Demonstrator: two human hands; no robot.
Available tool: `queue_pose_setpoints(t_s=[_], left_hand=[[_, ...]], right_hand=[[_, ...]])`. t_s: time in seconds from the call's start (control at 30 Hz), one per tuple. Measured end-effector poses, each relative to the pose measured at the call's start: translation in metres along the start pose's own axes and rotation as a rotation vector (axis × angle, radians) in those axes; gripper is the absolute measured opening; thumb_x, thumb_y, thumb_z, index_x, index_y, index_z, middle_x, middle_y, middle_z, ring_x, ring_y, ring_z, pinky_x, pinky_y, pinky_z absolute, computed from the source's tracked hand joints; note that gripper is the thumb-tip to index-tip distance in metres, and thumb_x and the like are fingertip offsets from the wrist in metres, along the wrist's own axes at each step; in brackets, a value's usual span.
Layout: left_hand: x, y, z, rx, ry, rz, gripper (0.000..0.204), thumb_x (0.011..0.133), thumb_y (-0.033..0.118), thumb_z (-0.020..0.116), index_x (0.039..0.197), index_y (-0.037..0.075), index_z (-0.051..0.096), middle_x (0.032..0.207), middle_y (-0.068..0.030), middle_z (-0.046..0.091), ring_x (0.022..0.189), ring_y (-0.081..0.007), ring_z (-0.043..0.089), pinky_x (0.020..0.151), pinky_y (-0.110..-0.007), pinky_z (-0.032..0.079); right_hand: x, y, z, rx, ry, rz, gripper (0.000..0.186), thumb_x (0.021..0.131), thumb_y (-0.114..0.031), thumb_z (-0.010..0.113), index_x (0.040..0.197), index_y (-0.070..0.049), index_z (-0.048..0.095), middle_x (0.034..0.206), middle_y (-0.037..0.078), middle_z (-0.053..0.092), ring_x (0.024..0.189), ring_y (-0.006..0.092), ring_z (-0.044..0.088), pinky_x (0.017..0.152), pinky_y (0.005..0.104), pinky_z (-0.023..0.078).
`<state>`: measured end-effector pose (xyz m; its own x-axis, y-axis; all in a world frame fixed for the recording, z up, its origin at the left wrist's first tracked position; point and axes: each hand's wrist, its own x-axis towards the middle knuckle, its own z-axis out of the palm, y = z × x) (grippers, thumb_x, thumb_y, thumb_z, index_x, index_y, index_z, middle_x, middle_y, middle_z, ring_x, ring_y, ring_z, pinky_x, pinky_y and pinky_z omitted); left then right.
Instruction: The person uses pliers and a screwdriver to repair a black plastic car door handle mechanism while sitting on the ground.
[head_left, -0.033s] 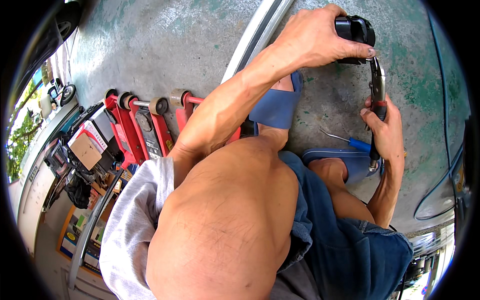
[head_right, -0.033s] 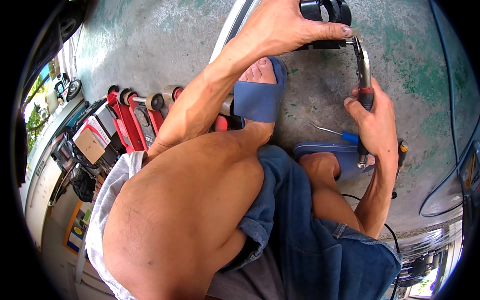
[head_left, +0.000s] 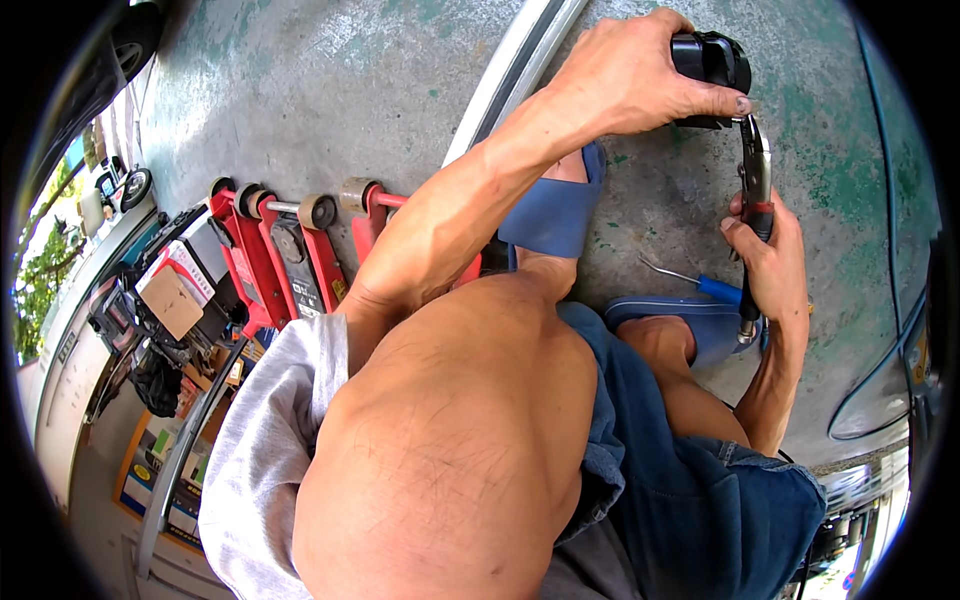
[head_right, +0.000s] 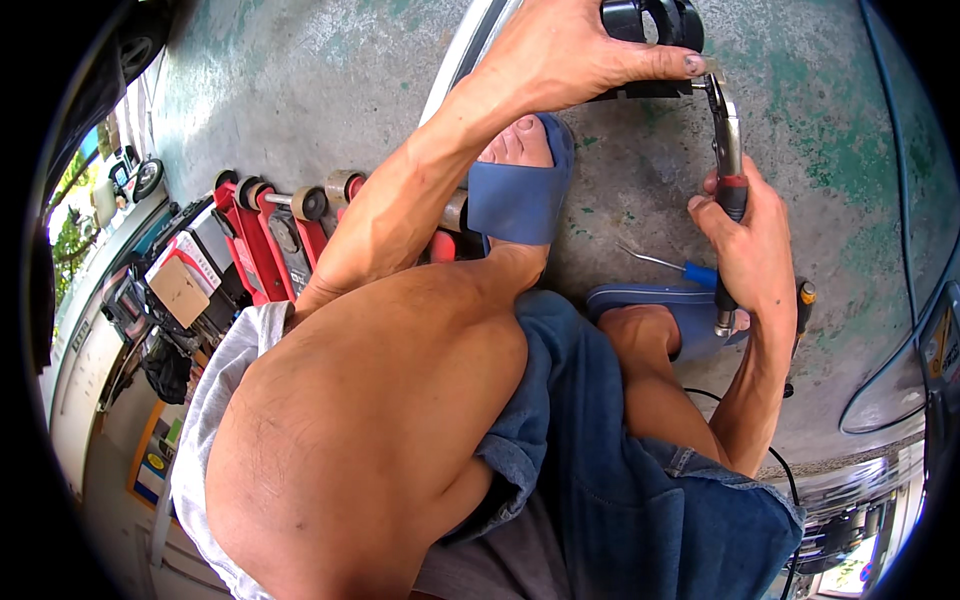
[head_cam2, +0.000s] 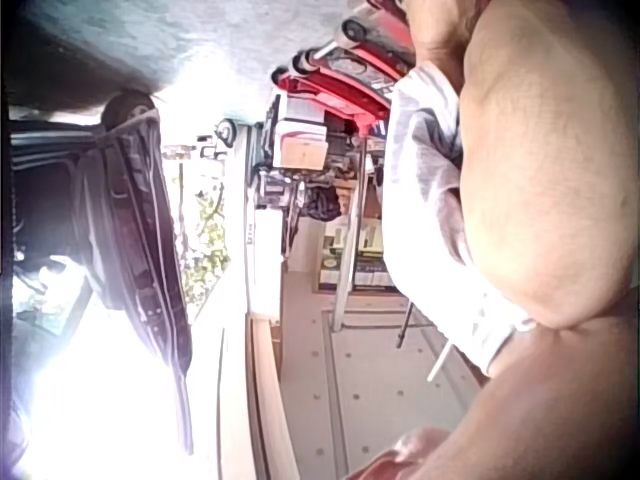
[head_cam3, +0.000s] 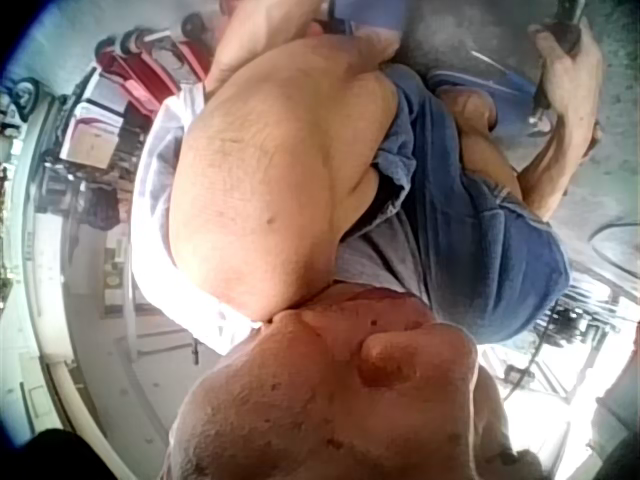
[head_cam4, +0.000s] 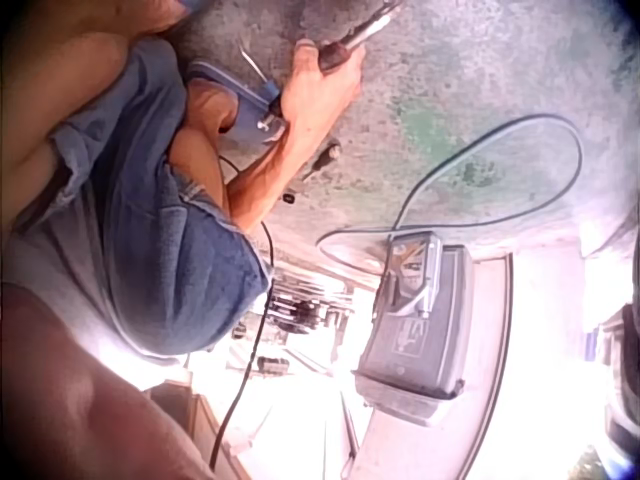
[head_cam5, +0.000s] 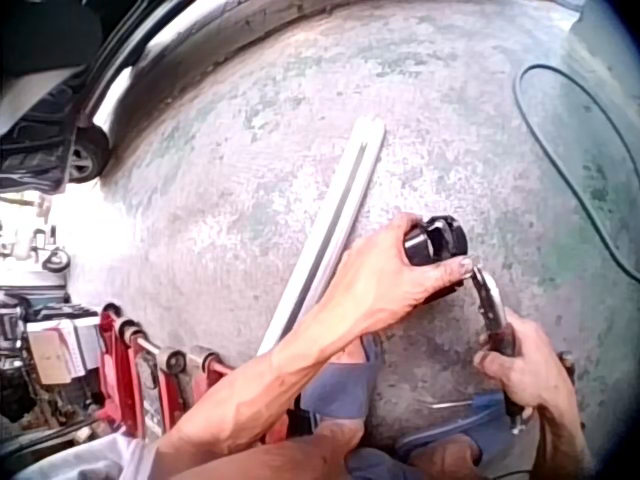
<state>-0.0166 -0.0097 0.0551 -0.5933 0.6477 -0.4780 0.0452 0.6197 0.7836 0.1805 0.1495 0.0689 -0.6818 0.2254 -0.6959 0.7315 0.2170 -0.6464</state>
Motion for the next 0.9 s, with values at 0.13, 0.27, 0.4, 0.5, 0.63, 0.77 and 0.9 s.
queue_pose_setpoints(t_s=[0.13, 0.27, 0.4, 0.5, 0.63, 0.77, 0.9], left_hand=[[0.0, 0.001, -0.001, -0.02, -0.003, 0.011, 0.083, 0.078, 0.058, 0.076, 0.127, -0.006, 0.059, 0.109, -0.0302, 0.069, 0.106, -0.0399, 0.069, 0.09, -0.044, 0.053], [-0.002, 0.002, -0.001, -0.032, 0.008, 0.01, 0.079, 0.078, 0.057, 0.076, 0.124, -0.005, 0.06, 0.107, -0.0299, 0.07, 0.103, -0.0402, 0.069, 0.088, -0.044, 0.054], [-0.003, 0.009, -0.002, -0.006, -0.019, -0.011, 0.076, 0.078, 0.056, 0.076, 0.121, -0.005, 0.061, 0.104, -0.0299, 0.07, 0.102, -0.0408, 0.07, 0.087, -0.044, 0.054], [-0.004, 0.011, -0.002, -0.018, -0.027, -0.032, 0.073, 0.079, 0.055, 0.076, 0.118, -0.005, 0.062, 0.103, -0.0299, 0.07, 0.1, -0.0413, 0.07, 0.086, -0.045, 0.054], [-0.002, 0.009, -0.002, -0.02, -0.023, -0.027, 0.073, 0.079, 0.055, 0.075, 0.117, -0.005, 0.062, 0.103, -0.03, 0.07, 0.101, -0.0414, 0.07, 0.087, -0.045, 0.054], [-0.001, 0.007, -0.001, -0.007, -0.02, -0.021, 0.074, 0.079, 0.056, 0.075, 0.118, -0.005, 0.062, 0.104, -0.0302, 0.07, 0.102, -0.0414, 0.07, 0.088, -0.045, 0.053], [-0.001, 0.002, -0.002, -0.028, -0.018, -0.023, 0.075, 0.078, 0.056, 0.075, 0.119, -0.006, 0.062, 0.104, -0.0305, 0.07, 0.102, -0.0414, 0.069, 0.088, -0.045, 0.053]], right_hand=[[0.001, 0.005, 0.001, 0.028, 0.005, -0.022, 0.017, 0.081, -0.011, 0.065, 0.091, -0.003, 0.055, 0.071, 0.002, 0.049, 0.066, 0.0125, 0.046, 0.062, 0.03, 0.038], [0.002, 0.002, 0.002, 0.028, 0.0, -0.032, 0.017, 0.081, -0.011, 0.065, 0.091, -0.002, 0.055, 0.071, 0.002, 0.05, 0.066, 0.0119, 0.046, 0.062, 0.0296, 0.038], [0.003, 0.004, 0.003, 0.051, -0.019, 0.017, 0.015, 0.082, -0.009, 0.064, 0.092, -0.003, 0.055, 0.071, 0.002, 0.049, 0.065, 0.0114, 0.045, 0.061, 0.0293, 0.038], [0.002, 0.003, 0.004, 0.078, -0.013, -0.005, 0.015, 0.082, -0.009, 0.064, 0.091, -0.003, 0.055, 0.07, 0.001, 0.049, 0.064, 0.0114, 0.045, 0.061, 0.0295, 0.038], [0.003, 0.002, 0.005, 0.05, -0.028, 0.015, 0.015, 0.082, -0.009, 0.064, 0.091, -0.003, 0.055, 0.07, 0.0, 0.049, 0.063, 0.0115, 0.045, 0.06, 0.0298, 0.038], [0.004, 0.006, 0.004, 0.051, -0.017, -0.015, 0.015, 0.082, -0.01, 0.064, 0.091, -0.003, 0.055, 0.069, 0.0, 0.049, 0.062, 0.0115, 0.045, 0.059, 0.0298, 0.037], [0.006, 0.004, 0.005, 0.024, -0.03, 0.0, 0.015, 0.081, -0.01, 0.065, 0.091, -0.003, 0.055, 0.069, 0.0, 0.049, 0.062, 0.0116, 0.045, 0.058, 0.0302, 0.037]])
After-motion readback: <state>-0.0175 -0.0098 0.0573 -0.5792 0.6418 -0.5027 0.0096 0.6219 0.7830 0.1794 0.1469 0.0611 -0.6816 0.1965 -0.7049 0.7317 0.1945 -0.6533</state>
